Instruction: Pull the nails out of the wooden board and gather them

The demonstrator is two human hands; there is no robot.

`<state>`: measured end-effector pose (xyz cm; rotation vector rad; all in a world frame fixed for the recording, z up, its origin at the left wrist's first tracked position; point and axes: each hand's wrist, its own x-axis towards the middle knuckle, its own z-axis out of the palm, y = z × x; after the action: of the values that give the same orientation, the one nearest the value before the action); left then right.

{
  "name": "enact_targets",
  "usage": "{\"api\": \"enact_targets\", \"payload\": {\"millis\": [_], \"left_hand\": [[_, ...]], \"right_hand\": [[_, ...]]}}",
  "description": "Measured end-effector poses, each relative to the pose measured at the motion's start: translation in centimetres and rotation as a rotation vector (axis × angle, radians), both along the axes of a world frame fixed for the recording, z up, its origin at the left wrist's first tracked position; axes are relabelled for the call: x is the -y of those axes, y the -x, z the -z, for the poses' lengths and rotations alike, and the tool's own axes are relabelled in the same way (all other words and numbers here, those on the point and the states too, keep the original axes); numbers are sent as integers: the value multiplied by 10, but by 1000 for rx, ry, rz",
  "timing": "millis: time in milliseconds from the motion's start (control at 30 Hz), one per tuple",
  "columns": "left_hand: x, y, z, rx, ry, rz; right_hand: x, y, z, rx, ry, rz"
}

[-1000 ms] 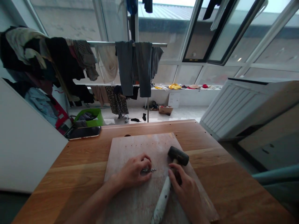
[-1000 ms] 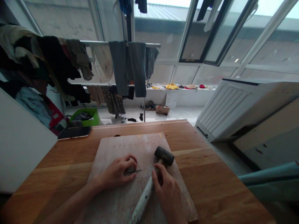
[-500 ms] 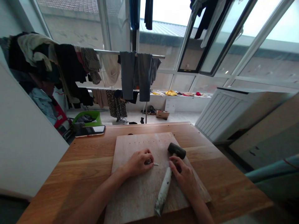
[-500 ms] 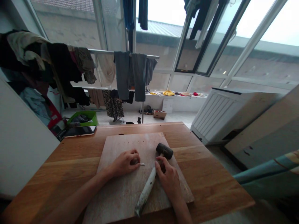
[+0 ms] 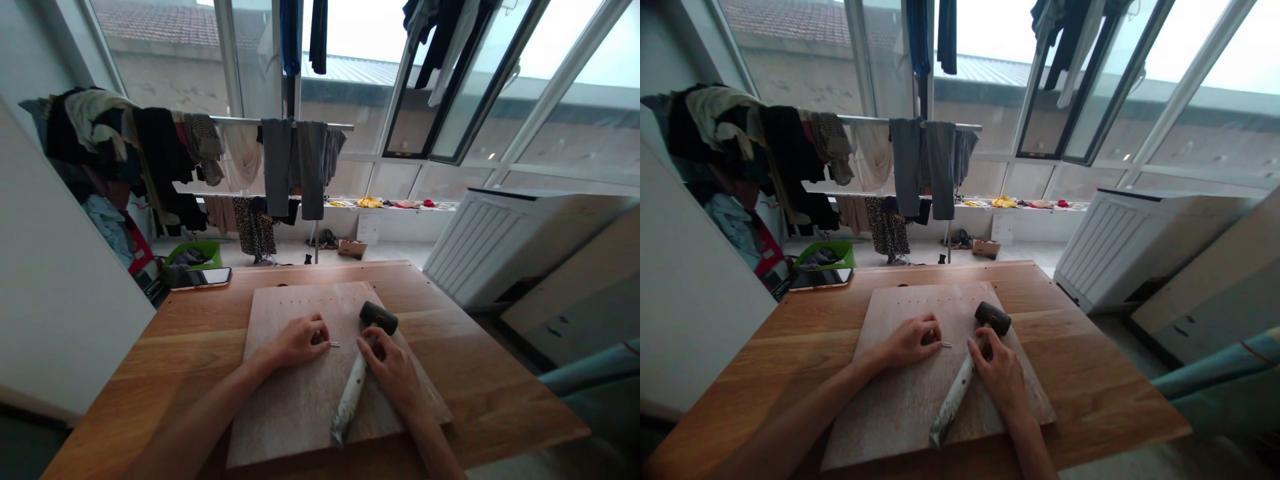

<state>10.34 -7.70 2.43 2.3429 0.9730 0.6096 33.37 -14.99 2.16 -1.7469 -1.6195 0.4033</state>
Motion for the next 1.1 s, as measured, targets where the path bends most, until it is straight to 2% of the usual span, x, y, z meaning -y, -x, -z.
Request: {"api": "enact_targets", "payload": {"millis": [167, 300, 633, 900, 1100], "left_hand": [[0, 2, 2, 37, 47, 11], [-2, 2, 3, 143, 130, 20], [-6, 6, -7, 256, 292, -55], [-14, 5, 6, 459, 384, -128], [-12, 5, 6, 531, 445, -120]], "right_hand": [[0, 0, 1, 41, 36, -16], [1, -1, 1, 16, 33, -9], [-1, -4, 4, -28, 43, -28], [0, -4, 4, -1, 34, -15], [0, -4, 5, 0, 20, -4]]}}
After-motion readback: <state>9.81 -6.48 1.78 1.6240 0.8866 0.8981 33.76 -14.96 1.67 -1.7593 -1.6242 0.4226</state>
